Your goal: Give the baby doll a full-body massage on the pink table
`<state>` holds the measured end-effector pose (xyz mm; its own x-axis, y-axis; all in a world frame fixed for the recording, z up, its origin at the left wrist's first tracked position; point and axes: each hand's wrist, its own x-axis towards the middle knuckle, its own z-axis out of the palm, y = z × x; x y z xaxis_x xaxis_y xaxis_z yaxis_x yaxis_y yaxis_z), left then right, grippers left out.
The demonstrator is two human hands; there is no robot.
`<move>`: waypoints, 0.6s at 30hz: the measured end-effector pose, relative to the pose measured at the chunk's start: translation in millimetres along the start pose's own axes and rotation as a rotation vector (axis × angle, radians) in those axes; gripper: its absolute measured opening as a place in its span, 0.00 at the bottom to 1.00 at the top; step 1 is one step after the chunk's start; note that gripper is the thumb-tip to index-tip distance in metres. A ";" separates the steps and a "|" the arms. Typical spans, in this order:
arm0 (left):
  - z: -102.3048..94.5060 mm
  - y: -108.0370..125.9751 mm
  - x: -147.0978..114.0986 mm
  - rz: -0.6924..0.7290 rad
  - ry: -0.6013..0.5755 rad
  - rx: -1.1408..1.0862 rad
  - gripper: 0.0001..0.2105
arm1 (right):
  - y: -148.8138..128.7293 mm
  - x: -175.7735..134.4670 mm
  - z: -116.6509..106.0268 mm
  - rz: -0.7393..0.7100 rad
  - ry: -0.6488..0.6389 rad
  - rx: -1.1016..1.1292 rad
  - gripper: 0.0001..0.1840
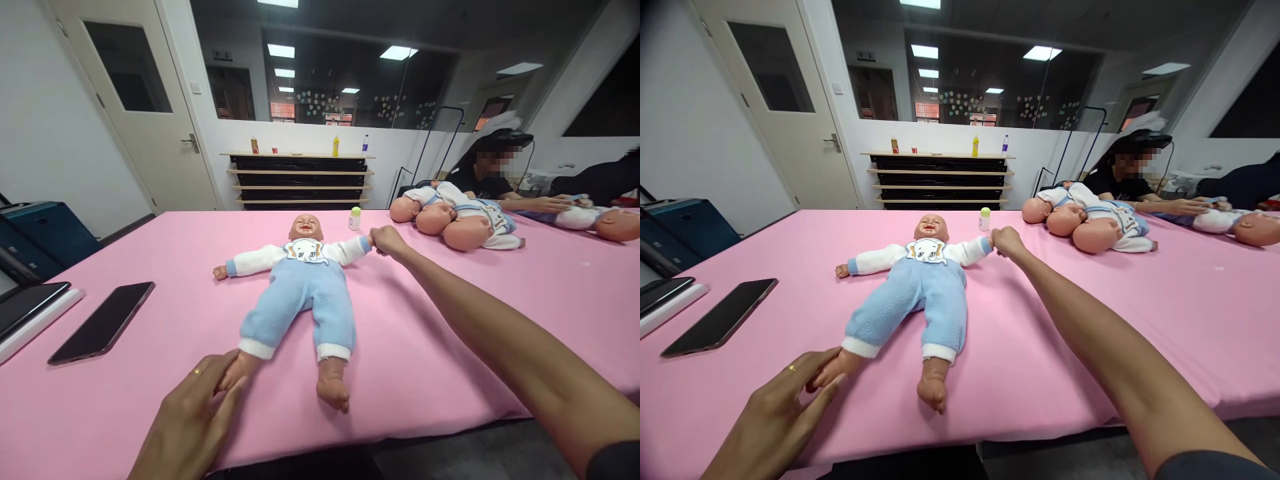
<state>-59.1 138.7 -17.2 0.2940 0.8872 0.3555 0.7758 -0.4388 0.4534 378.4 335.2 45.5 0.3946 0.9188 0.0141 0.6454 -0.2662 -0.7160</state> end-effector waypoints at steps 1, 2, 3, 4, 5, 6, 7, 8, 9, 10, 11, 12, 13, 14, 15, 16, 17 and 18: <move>3.7 -6.0 -4.6 -0.020 -0.026 0.009 0.16 | 14.4 -3.2 2.4 0.051 -0.012 0.022 0.19; 7.1 -10.8 -7.1 -0.038 -0.046 0.018 0.16 | 26.9 -6.6 6.0 0.093 -0.026 0.043 0.19; 9.7 -14.6 -7.8 -0.052 -0.058 0.028 0.16 | 37.1 -9.7 9.9 0.127 -0.040 0.059 0.19; 11.1 -17.4 -7.0 -0.063 -0.061 0.037 0.16 | 44.7 -12.1 13.4 0.153 -0.050 0.072 0.18; 11.0 -19.3 -5.1 -0.062 -0.056 0.044 0.16 | 49.4 -13.4 15.7 0.169 -0.055 0.081 0.18; 9.4 -20.4 -2.2 -0.056 -0.040 0.050 0.16 | 51.0 -13.4 16.2 0.176 -0.052 0.082 0.18; 6.1 -20.5 1.5 -0.050 -0.005 0.057 0.16 | 49.4 -12.2 14.7 0.174 -0.041 0.077 0.18; 1.6 -19.6 6.1 -0.050 0.048 0.064 0.17 | 44.4 -9.8 11.3 0.163 -0.023 0.066 0.19; -3.9 -17.4 11.6 -0.057 0.111 0.071 0.18 | 36.0 -6.7 6.5 0.139 0.000 0.046 0.19; -9.8 -13.7 18.3 -0.072 0.167 0.077 0.19 | 24.3 -3.3 1.2 0.104 0.023 0.015 0.20; -15.5 -8.3 26.3 -0.087 0.208 0.079 0.21 | 9.5 -0.2 -3.7 0.062 0.041 -0.018 0.21; -20.1 -1.3 35.5 -0.093 0.231 0.072 0.21 | -8.1 2.2 -6.9 0.016 0.054 -0.054 0.22; -23.2 7.3 46.0 -0.078 0.235 0.054 0.20 | -27.8 3.4 -7.7 -0.035 0.054 -0.102 0.22; -24.0 17.2 57.4 -0.045 0.225 0.025 0.19 | -48.8 3.0 -5.2 -0.072 0.046 -0.135 0.22; -22.1 27.9 69.5 0.003 0.208 -0.015 0.18 | -70.3 1.0 0.7 -0.111 0.034 -0.178 0.21; -17.3 39.1 81.7 0.054 0.186 -0.060 0.16 | -91.0 -2.6 10.1 -0.193 -0.005 -0.343 0.21; -9.9 49.9 93.7 0.105 0.155 -0.100 0.14 | -110.1 -7.5 22.5 -0.294 -0.045 -0.521 0.20; -0.2 59.9 104.9 0.145 0.113 -0.130 0.12 | -126.8 -13.3 37.2 -0.413 -0.087 -0.682 0.19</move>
<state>18.1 205.5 47.4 0.3274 0.7951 0.5106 0.6495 -0.5818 0.4895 267.0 367.6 110.1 0.0025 0.9940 0.1098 0.9967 0.0064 -0.0806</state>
